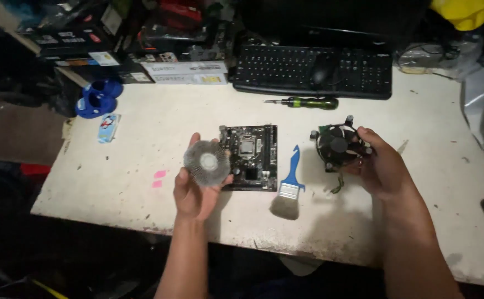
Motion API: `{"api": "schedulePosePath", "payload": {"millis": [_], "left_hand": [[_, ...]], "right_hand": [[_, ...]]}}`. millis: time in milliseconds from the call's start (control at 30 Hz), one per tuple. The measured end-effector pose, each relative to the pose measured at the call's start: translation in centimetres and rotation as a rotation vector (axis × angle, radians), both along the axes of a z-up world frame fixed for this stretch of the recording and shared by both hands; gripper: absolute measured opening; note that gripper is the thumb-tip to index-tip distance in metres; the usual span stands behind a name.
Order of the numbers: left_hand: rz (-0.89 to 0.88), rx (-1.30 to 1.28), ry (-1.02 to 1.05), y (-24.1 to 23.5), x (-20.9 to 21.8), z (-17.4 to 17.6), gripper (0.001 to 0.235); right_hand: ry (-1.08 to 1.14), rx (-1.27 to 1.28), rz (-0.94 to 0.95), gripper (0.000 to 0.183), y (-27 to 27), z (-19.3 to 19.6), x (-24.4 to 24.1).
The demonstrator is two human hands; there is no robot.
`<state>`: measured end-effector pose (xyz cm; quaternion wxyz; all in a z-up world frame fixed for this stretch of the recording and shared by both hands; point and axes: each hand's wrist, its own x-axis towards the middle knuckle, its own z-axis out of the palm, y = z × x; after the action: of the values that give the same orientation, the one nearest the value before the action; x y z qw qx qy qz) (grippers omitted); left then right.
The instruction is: The person removes a CPU cooler from a motherboard and uses a brush to clean the heatsink fins and fan blades. The person then brushes the table surface and continues cleaning the fan assembly.
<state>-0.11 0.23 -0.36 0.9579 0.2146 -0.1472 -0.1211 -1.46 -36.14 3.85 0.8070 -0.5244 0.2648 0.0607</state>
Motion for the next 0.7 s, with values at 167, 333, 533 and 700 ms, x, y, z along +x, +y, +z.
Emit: {"api": "schedulePosePath", "payload": {"millis": [167,333,533,700], "left_hand": [[-0.045,-0.052,0.032,0.1,-0.6,-0.5,0.077],[-0.064,-0.087,0.035,-1.3,-1.0,-0.4,0.071],[-0.169,-0.082,0.052,-4.1,-2.0,0.4,0.070],[-0.067,0.135,0.184,-6.0,-3.4,0.5,0.088]], "right_hand": [[0.120,-0.278,-0.033,0.019,-2.5,-0.8,-0.8],[0.131,-0.291,-0.042,0.017,-4.1,-3.8,-1.4],[0.046,-0.322,-0.004,0.024,-3.5,-6.0,-2.6],[0.121,-0.415,0.120,0.018,-3.4,-5.2,-4.4]]}}
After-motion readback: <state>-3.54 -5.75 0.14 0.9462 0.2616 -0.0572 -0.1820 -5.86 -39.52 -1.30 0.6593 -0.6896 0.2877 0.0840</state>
